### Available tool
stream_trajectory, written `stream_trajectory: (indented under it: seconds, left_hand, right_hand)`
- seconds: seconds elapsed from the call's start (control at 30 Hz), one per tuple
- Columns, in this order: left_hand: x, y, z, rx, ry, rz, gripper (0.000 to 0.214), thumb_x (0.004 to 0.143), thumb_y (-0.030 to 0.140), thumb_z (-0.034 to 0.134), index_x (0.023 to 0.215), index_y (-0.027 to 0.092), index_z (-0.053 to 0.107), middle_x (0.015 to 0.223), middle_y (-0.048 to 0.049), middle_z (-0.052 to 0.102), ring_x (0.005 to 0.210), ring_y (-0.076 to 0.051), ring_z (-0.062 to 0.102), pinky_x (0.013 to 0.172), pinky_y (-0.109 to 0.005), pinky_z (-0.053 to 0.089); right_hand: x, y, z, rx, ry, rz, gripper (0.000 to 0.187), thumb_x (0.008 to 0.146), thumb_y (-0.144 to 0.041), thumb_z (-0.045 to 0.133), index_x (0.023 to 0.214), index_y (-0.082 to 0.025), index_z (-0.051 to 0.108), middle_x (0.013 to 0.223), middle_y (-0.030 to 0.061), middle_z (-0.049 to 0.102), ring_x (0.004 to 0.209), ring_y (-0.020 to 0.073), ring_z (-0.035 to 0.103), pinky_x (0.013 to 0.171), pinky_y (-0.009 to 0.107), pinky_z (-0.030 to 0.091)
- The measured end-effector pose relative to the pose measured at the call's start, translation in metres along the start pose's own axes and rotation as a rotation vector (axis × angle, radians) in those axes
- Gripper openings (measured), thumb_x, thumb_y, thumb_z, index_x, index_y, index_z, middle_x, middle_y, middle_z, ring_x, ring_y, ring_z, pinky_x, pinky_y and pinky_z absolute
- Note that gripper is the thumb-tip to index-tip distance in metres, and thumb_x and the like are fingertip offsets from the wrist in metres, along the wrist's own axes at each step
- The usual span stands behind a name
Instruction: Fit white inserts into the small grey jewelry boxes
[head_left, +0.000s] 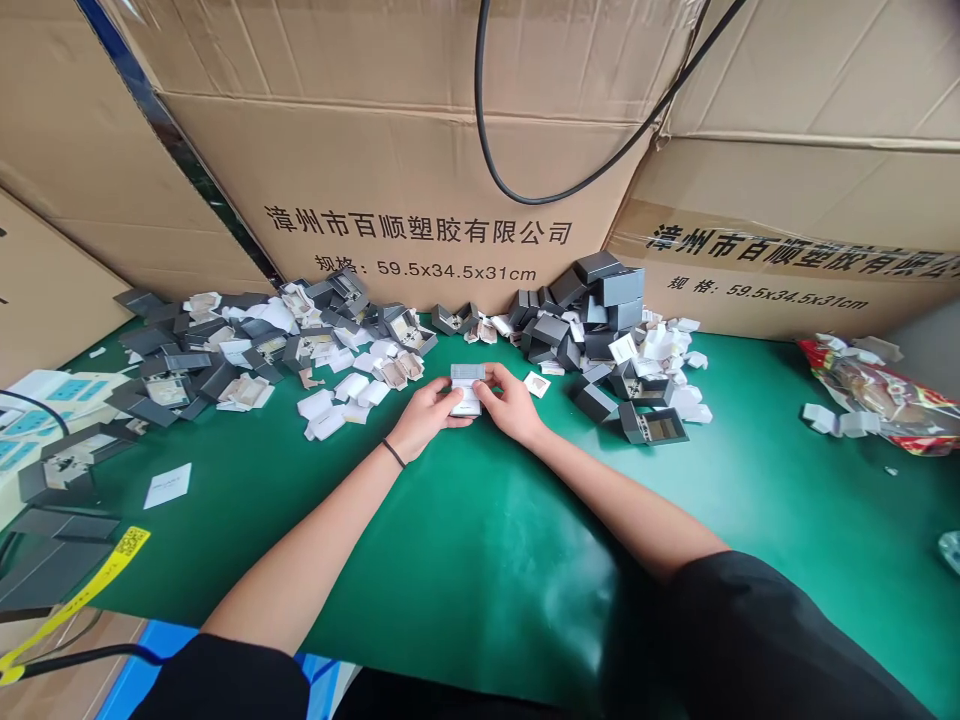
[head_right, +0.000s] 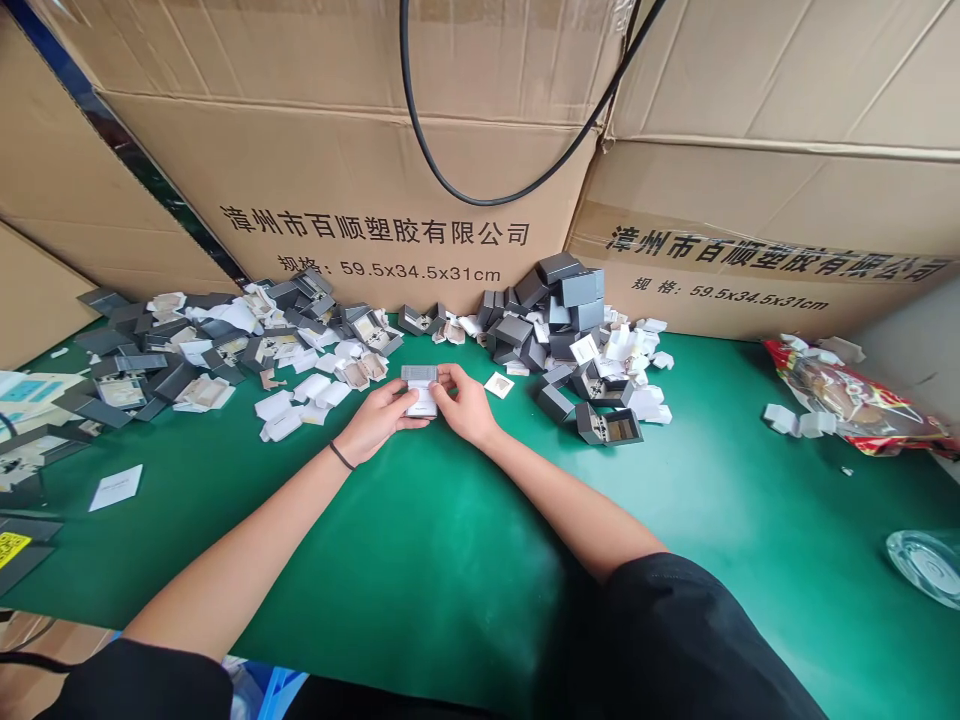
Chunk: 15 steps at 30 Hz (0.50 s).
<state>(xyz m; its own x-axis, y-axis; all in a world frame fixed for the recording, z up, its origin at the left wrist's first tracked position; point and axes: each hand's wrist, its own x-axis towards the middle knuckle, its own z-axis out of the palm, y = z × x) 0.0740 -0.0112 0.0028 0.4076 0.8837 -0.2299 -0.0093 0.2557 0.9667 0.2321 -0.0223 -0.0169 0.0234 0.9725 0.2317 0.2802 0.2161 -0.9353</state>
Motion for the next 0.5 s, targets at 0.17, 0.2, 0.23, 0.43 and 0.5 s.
stream_trajectory:
  seconds: [0.17,0.2,0.23,0.43,0.5]
  left_hand:
    - [0.005,-0.005,0.004,0.078,0.004,-0.051,0.033,0.074,0.037,0.067,0.098,0.014,0.061,0.097,-0.0089,0.067,0.078,-0.020,0.068,0.074,-0.037,0.059]
    - [0.008,-0.007,0.004,0.085,0.004,-0.057,0.033,0.073,0.038,0.068,0.096,0.014,0.061,0.095,-0.0086,0.067,0.076,-0.020,0.068,0.073,-0.037,0.059]
    - [0.010,-0.007,0.003,0.094,0.001,-0.068,0.034,0.073,0.039,0.068,0.095,0.014,0.061,0.093,-0.0085,0.068,0.074,-0.020,0.068,0.072,-0.037,0.059]
    - [-0.021,0.027,-0.013,0.472,-0.077,-0.032,0.056,0.074,0.050,0.062,0.119,0.018,0.056,0.076,-0.0061,0.068,0.063,-0.020,0.066,0.055,-0.028,0.054]
    - [-0.050,0.042,-0.016,0.541,0.088,0.156,0.051,0.078,0.049,0.058,0.122,0.022,0.055,0.084,-0.0050,0.067,0.074,-0.020,0.065,0.063,-0.027,0.054]
  right_hand:
    - [0.002,-0.003,-0.008,-0.167,0.051,-0.093,0.032,0.080,-0.035,0.052,0.107,-0.019,0.056,0.095,0.0039,0.064,0.072,0.0137,0.057,0.063,0.025,0.048]
    - [0.002,-0.003,-0.009,-0.193,0.050,-0.086,0.027,0.080,-0.036,0.052,0.101,-0.019,0.059,0.087,0.0028,0.065,0.068,0.0137,0.056,0.062,0.026,0.047]
    - [0.003,-0.002,-0.009,-0.216,0.046,-0.076,0.025,0.081,-0.036,0.051,0.095,-0.019,0.060,0.079,0.0018,0.065,0.064,0.0136,0.055,0.061,0.026,0.046]
    - [0.006,0.004,-0.009,-0.205,0.085,-0.059,0.026,0.083,-0.039,0.048,0.096,-0.020,0.060,0.082,0.0014,0.065,0.065,0.0141,0.055,0.061,0.026,0.044]
    - [0.010,0.007,-0.012,-0.193,0.134,-0.019,0.028,0.083,-0.040,0.048,0.100,-0.021,0.059,0.082,0.0008,0.064,0.066,0.0142,0.054,0.063,0.026,0.044]
